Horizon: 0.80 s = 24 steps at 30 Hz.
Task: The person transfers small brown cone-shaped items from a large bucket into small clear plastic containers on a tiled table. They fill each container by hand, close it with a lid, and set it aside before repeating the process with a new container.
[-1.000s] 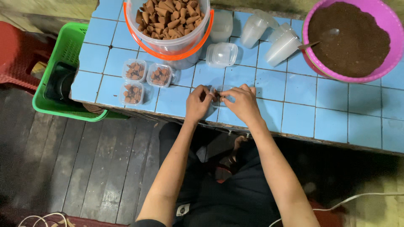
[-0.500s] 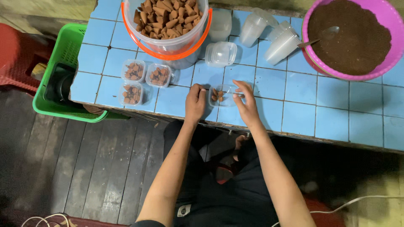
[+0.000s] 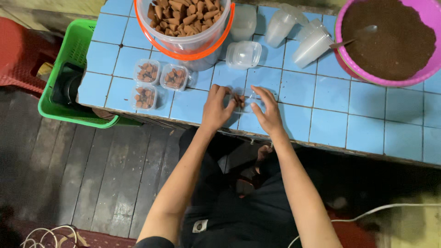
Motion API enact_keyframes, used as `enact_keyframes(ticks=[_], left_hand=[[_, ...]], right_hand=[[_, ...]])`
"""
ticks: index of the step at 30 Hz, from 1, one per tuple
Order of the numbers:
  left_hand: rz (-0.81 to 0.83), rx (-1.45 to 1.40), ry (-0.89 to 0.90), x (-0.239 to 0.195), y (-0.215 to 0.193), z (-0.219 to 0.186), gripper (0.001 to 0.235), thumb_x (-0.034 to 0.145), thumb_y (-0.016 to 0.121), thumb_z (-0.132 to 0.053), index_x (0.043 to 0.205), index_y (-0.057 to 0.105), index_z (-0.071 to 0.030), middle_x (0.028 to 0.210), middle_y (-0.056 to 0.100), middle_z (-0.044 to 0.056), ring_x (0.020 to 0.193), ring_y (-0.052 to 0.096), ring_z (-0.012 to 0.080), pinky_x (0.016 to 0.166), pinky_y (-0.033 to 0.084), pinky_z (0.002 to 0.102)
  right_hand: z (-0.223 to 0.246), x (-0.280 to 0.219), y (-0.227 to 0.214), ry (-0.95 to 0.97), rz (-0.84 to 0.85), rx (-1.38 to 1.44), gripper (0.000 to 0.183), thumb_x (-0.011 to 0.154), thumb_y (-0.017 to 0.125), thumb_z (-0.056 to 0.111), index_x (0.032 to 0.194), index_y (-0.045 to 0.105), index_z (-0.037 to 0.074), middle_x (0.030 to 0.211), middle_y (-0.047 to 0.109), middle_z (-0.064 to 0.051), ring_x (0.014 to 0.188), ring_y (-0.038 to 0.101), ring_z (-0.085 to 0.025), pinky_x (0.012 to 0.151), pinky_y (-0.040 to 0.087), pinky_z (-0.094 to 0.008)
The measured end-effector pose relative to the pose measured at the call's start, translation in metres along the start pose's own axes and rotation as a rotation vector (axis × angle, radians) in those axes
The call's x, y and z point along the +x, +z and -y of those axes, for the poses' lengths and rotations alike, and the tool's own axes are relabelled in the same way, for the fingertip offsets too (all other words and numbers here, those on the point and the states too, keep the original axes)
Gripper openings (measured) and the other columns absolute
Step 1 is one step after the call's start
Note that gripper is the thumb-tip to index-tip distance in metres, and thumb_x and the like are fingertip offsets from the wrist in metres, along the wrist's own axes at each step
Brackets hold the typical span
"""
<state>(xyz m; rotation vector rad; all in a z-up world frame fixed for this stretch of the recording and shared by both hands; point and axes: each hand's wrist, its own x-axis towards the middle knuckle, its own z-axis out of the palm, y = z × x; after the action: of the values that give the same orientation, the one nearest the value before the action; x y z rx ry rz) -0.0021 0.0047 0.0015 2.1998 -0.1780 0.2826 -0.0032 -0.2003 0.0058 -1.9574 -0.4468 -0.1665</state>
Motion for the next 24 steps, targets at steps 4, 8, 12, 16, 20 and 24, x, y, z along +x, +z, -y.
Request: enact_keyframes(ticks=[4,8,12,16,20,24], left_hand=[[0.018,0.150,0.124,0.007,-0.021,-0.023,0.014,0.088,0.070,-0.024,0.096,0.060,-0.018,0.091,0.048,0.002,0.094,0.058,0.0304,0.071,0.056,0.046],[0.100,0.361,0.208,0.012,-0.021,-0.023,0.016,0.078,0.080,-0.022,0.088,0.067,-0.018,0.083,0.048,0.000,0.088,0.055,0.0242,0.070,0.054,0.039],[0.182,0.423,0.192,0.022,-0.009,-0.011,0.019,0.071,0.084,-0.019,0.081,0.069,-0.013,0.083,0.053,0.003,0.088,0.057,0.0262,0.071,0.056,0.042],[0.096,0.510,0.278,0.024,0.002,-0.001,0.020,0.067,0.086,-0.017,0.074,0.069,-0.010,0.079,0.053,0.004,0.084,0.059,0.0267,0.067,0.057,0.040],[-0.009,0.636,0.472,0.026,-0.001,-0.007,0.026,0.068,0.086,-0.018,0.068,0.061,-0.011,0.074,0.048,0.002,0.079,0.057,0.0227,0.062,0.053,0.035],[0.010,0.633,0.529,0.025,-0.001,-0.010,0.026,0.073,0.084,-0.015,0.070,0.058,-0.011,0.075,0.049,0.003,0.079,0.056,0.0225,0.062,0.051,0.034]], right_hand=[[-0.005,0.003,0.000,0.037,-0.029,0.021,0.047,0.101,0.053,0.038,0.142,0.058,0.015,0.133,0.059,-0.010,0.124,0.056,-0.029,0.104,0.044,-0.045],[-0.006,0.001,0.001,0.049,-0.067,0.019,0.041,0.100,0.054,0.029,0.137,0.062,0.014,0.127,0.063,-0.010,0.117,0.060,-0.027,0.098,0.048,-0.043],[0.006,0.004,-0.001,0.037,-0.083,0.031,0.035,0.099,0.057,0.020,0.131,0.066,0.011,0.120,0.066,-0.013,0.114,0.063,-0.032,0.099,0.049,-0.045],[0.013,0.005,-0.002,0.044,-0.091,0.040,0.034,0.098,0.058,0.018,0.130,0.067,0.010,0.117,0.067,-0.014,0.112,0.064,-0.031,0.098,0.049,-0.045],[0.014,0.005,0.000,0.064,-0.106,0.020,0.033,0.097,0.061,0.015,0.130,0.067,0.009,0.115,0.068,-0.013,0.110,0.065,-0.030,0.097,0.050,-0.045],[0.013,0.004,0.000,0.070,-0.098,0.008,0.031,0.098,0.060,0.015,0.128,0.068,0.008,0.113,0.068,-0.014,0.108,0.065,-0.031,0.096,0.050,-0.046]])
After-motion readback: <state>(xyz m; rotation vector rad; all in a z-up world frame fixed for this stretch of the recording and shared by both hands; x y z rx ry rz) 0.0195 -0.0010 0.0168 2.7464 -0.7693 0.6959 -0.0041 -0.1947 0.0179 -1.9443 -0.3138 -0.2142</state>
